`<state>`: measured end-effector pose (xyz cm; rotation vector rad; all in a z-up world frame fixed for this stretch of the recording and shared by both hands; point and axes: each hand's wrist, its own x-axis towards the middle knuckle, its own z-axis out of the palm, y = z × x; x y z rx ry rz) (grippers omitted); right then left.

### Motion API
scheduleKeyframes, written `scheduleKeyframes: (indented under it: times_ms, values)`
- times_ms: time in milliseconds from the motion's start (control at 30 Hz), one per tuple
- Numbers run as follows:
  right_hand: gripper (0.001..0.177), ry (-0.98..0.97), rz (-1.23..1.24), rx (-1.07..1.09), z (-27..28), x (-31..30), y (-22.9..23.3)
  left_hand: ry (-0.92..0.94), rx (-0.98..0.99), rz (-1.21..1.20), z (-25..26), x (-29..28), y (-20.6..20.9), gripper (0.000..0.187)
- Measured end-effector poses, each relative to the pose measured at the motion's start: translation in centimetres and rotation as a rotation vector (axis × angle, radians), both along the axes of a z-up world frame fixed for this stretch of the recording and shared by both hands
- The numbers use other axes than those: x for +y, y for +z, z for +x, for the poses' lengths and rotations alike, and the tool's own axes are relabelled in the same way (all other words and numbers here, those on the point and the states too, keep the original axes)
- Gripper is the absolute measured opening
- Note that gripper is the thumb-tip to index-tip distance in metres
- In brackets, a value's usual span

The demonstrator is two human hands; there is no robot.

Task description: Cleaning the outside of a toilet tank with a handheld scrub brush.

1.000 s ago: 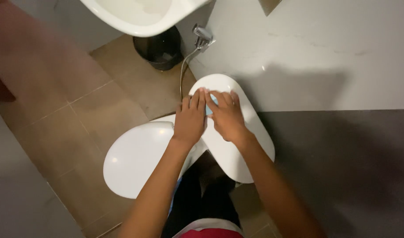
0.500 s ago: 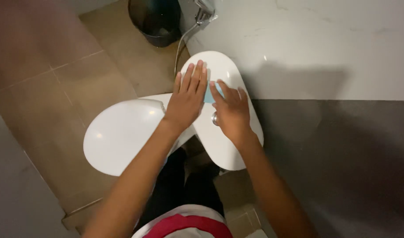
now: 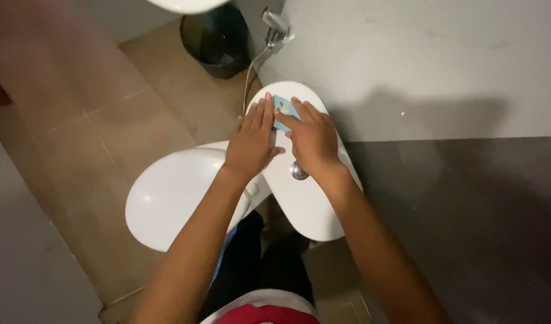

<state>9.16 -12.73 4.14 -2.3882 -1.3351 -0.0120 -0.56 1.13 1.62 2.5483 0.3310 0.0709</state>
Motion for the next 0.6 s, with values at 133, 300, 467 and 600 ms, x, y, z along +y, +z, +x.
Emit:
scheduleKeyframes:
  times_ms: [133,300,467,600]
  values:
    - [0.049,-0.068,0.039,-0.053,2.1,1.1,0.0,0.001,0.058,0.061,0.3,0.1,0.6,0.131]
    - [0.052,-0.083,0.08,-0.038,3.3,1.3,0.7,0.004,0.023,0.078,-0.1,0.4,-0.2,0.132]
    - [0.048,-0.074,0.07,-0.008,-0.3,-1.3,-0.1,0.02,0.045,0.055,0.1,0.5,-0.3,0.132]
    - [0.047,-0.073,-0.001,-0.026,-1.1,-1.9,-0.4,0.03,0.055,0.07,0.3,0.6,-0.1,0.133]
